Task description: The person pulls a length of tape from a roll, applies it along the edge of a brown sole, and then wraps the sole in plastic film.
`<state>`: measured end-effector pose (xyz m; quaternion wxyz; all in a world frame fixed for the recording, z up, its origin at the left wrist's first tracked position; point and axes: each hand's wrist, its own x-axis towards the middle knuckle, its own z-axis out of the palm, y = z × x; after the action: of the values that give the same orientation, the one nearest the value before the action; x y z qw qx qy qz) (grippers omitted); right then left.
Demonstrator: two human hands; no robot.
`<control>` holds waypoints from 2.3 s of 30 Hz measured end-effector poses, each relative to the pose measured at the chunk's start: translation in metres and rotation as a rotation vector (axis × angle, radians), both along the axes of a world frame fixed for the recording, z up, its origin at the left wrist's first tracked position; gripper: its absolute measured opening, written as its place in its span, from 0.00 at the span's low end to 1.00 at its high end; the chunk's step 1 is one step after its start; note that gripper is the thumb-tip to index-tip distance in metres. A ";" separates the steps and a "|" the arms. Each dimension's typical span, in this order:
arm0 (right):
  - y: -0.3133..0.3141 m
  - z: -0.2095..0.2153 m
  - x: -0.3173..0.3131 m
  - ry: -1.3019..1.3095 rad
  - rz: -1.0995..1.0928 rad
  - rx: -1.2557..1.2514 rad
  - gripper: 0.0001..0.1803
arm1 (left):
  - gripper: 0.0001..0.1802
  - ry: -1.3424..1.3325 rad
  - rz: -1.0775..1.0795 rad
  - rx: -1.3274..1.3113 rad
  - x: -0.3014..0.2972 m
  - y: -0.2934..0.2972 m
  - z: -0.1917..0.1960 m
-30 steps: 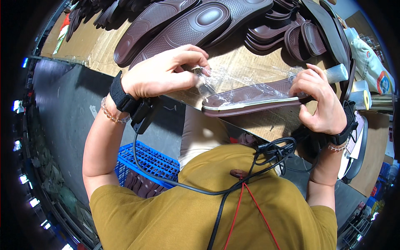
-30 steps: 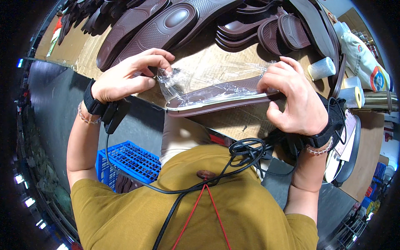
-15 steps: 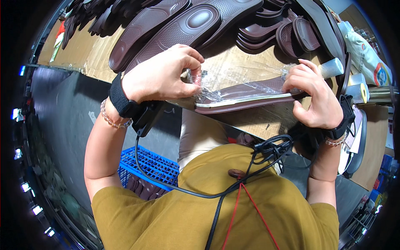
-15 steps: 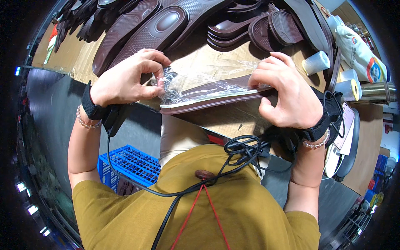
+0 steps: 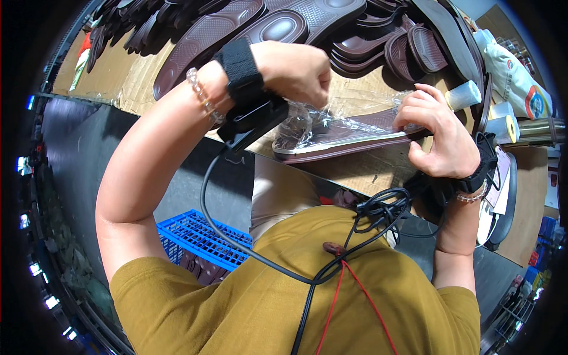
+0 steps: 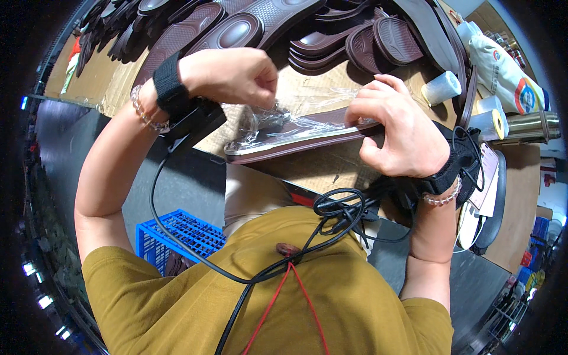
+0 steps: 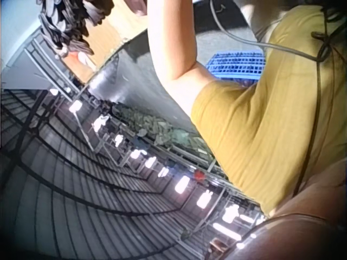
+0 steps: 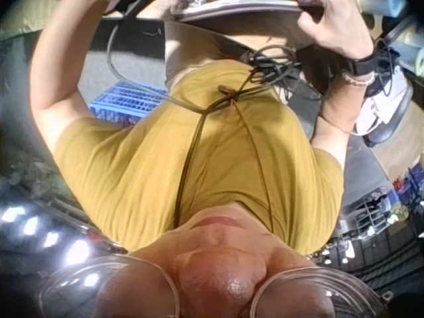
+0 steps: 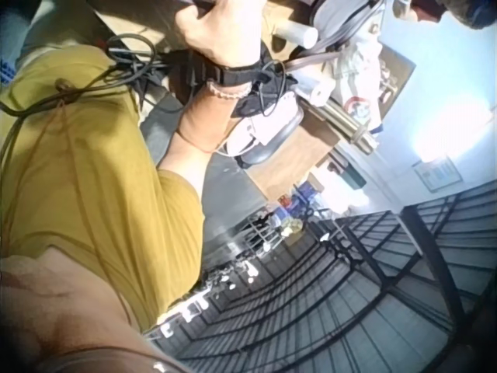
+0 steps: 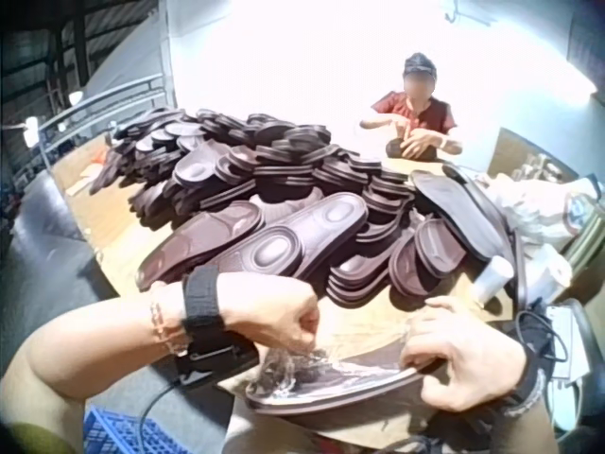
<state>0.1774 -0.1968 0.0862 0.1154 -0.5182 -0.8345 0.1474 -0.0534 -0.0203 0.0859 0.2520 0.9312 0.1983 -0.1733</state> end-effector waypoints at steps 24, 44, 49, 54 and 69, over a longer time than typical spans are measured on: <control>-0.003 -0.003 0.006 0.045 0.032 0.054 0.15 | 0.21 0.022 -0.028 0.083 0.016 -0.021 -0.023; -0.030 -0.012 -0.002 0.016 0.010 0.075 0.18 | 0.31 -0.184 -0.157 -0.097 0.033 -0.054 -0.019; -0.032 -0.013 -0.009 0.035 -0.099 0.326 0.25 | 0.34 -0.330 -0.128 -0.109 0.027 -0.061 -0.032; -0.049 -0.014 -0.005 0.054 -0.400 0.398 0.22 | 0.32 -0.345 -0.110 -0.106 0.023 -0.062 -0.027; -0.063 -0.022 -0.007 0.054 -0.297 0.413 0.16 | 0.24 -0.076 0.080 -0.336 0.087 -0.053 -0.027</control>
<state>0.1704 -0.2601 0.0639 0.2614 -0.5965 -0.7582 -0.0312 0.0335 -0.0737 0.0591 0.4183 0.8731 0.1939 -0.1586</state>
